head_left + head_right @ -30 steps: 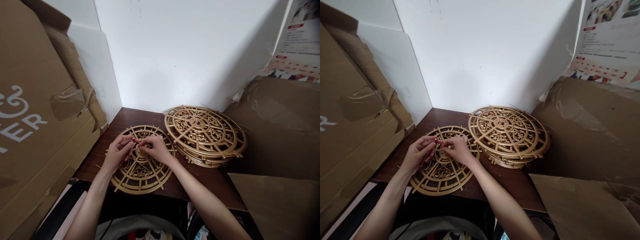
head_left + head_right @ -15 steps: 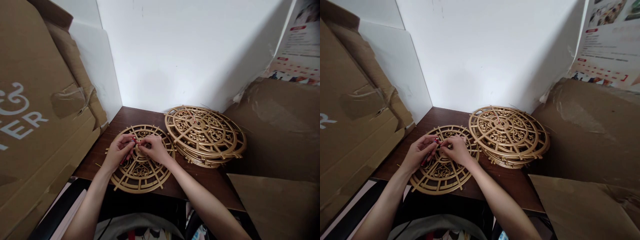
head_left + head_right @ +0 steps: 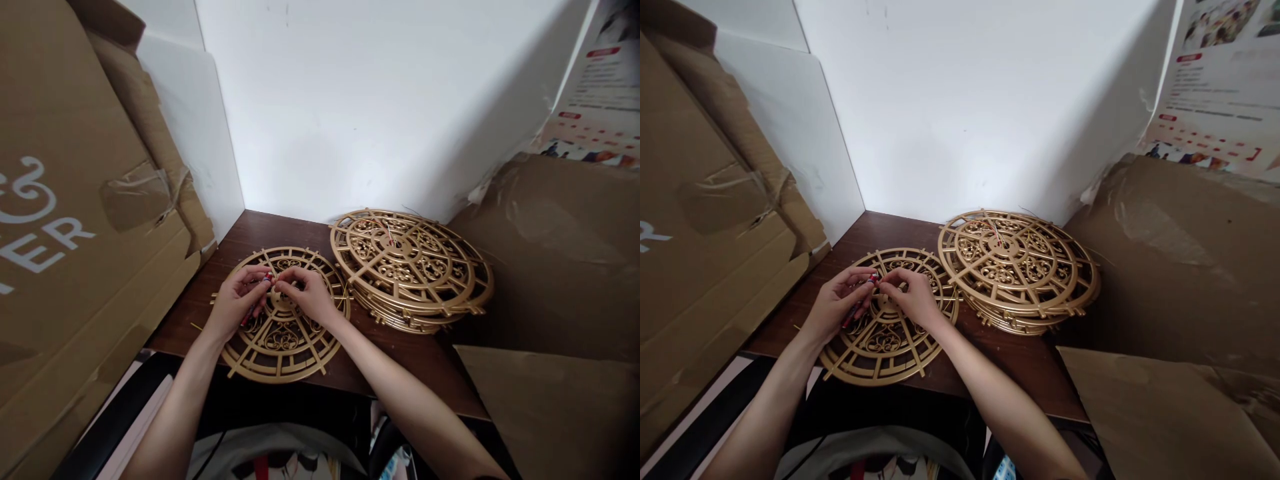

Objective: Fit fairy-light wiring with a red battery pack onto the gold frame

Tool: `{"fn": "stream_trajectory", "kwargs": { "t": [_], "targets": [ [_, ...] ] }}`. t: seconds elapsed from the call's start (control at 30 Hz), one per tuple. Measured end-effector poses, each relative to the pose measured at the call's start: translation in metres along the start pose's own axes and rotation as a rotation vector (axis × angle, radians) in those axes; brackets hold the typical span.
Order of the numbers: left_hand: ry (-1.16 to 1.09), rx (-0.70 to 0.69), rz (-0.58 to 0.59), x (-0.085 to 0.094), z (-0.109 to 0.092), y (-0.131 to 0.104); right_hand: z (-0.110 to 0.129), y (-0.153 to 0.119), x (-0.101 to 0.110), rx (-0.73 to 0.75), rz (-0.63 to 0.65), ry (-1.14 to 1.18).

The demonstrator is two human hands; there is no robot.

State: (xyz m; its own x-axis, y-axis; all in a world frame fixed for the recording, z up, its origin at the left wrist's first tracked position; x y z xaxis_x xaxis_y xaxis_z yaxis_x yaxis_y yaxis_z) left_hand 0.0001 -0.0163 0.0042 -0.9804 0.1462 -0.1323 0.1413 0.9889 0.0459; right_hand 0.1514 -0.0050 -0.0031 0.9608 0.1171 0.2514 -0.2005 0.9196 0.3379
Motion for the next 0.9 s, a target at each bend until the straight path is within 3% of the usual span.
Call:
{"fn": "stream_trajectory", "kwargs": {
  "t": [0.47,0.9],
  "targets": [
    [0.009,0.017,0.085,-0.002,0.000,0.000,0.009,-0.003,0.003,0.080,-0.090,-0.184],
    [0.080,0.010,0.105,-0.002,0.000,-0.001,0.015,-0.002,0.005,0.087,-0.082,-0.253]
  ]
}}
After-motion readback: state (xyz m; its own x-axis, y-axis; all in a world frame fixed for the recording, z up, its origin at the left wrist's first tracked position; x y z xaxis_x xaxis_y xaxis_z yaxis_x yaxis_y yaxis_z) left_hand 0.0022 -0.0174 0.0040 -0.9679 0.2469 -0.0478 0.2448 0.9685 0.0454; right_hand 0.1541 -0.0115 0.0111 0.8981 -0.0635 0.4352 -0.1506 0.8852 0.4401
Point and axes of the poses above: each hand's wrist, its own y-axis towards the middle knuckle, its own x-axis out of the back of the hand, z = x × y, the point moved 4 cm from there along y, towards the middle knuckle, and after that the axes turned 1 degree about x, right-handed, at the moved point
